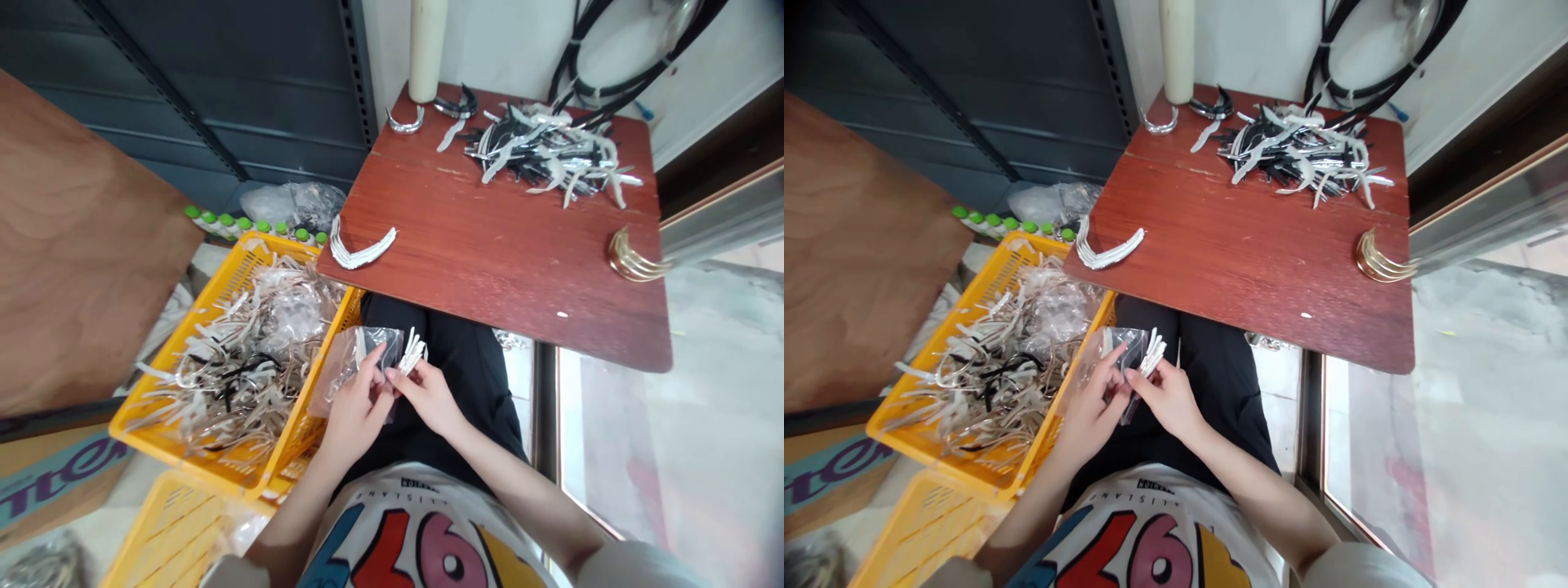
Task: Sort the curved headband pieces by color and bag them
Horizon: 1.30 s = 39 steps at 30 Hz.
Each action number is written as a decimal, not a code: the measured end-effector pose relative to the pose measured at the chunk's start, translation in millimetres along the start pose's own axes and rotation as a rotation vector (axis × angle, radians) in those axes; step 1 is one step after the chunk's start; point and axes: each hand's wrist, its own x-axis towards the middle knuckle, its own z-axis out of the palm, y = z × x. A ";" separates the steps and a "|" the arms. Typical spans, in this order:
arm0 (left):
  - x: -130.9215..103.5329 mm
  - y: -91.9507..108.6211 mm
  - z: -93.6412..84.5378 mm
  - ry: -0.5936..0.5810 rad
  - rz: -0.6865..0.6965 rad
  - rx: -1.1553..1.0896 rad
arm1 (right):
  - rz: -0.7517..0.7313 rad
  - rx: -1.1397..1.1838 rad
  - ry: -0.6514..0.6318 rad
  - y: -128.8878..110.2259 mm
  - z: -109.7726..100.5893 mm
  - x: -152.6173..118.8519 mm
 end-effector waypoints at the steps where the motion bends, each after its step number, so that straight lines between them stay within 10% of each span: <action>1: 0.2 0.2 0.3 -0.011 0.014 0.031 | -0.007 0.010 0.002 -0.6 -1.9 1.3; 39: -6.3 3.6 6.7 -0.001 0.177 0.315 | 0.116 -0.082 -0.225 3.1 -9.1 8.0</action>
